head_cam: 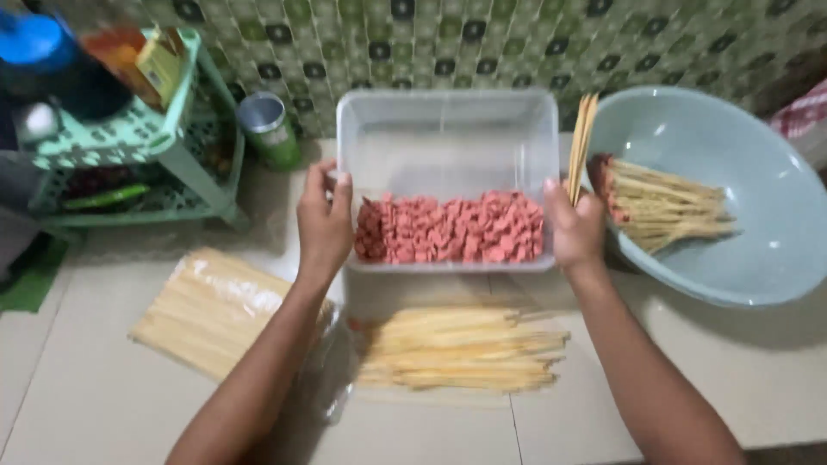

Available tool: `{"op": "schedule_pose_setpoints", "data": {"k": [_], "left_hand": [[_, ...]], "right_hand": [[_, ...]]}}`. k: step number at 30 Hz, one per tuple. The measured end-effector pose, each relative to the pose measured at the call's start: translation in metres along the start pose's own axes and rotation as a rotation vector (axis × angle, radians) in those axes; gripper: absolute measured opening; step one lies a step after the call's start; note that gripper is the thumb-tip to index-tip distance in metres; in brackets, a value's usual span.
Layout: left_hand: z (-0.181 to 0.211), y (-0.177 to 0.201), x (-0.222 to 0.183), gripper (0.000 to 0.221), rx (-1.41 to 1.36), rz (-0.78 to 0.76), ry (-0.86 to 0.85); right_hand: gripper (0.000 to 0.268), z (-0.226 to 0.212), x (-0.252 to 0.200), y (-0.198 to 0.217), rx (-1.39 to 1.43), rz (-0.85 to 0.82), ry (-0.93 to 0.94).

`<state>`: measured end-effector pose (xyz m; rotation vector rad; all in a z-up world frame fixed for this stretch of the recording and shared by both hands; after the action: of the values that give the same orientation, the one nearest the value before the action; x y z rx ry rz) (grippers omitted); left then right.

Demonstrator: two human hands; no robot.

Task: Skewering small pink food pieces onto wooden sticks and placing them in a bowl.

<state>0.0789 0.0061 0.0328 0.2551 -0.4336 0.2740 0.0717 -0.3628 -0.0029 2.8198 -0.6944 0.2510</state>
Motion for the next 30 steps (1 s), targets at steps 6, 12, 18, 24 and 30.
{"op": "schedule_pose_setpoints", "data": {"k": [6, 12, 18, 24, 30], "left_hand": [[0.017, 0.002, 0.019, 0.023, 0.021, 0.01, -0.095], [0.052, 0.009, 0.002, 0.026, -0.094, 0.026, -0.168], [0.003, 0.006, -0.004, 0.029, -0.037, 0.02, -0.061], [-0.011, 0.0, 0.019, 0.022, -0.059, -0.028, 0.009], [0.025, 0.01, 0.002, 0.033, -0.05, 0.058, -0.145]], "right_hand": [[0.032, -0.048, -0.008, -0.006, -0.023, 0.025, 0.002], [0.029, -0.001, 0.004, 0.009, 0.072, 0.079, 0.085], [0.036, 0.005, -0.008, 0.001, -0.119, 0.039, -0.042], [0.03, -0.06, -0.022, -0.015, 0.09, -0.029, -0.101], [0.031, -0.016, -0.003, 0.005, 0.136, 0.052, 0.164]]}}
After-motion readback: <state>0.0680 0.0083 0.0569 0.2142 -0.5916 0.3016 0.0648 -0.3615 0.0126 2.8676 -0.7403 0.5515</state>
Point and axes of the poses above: each hand's wrist, its own x-axis towards the middle knuckle, its own y-axis out of the back of the hand, z = x × y, the point moved 2 cm from there along x, towards the middle knuckle, and after that the axes turned 3 degrees about -y, right-handed, at the moved point
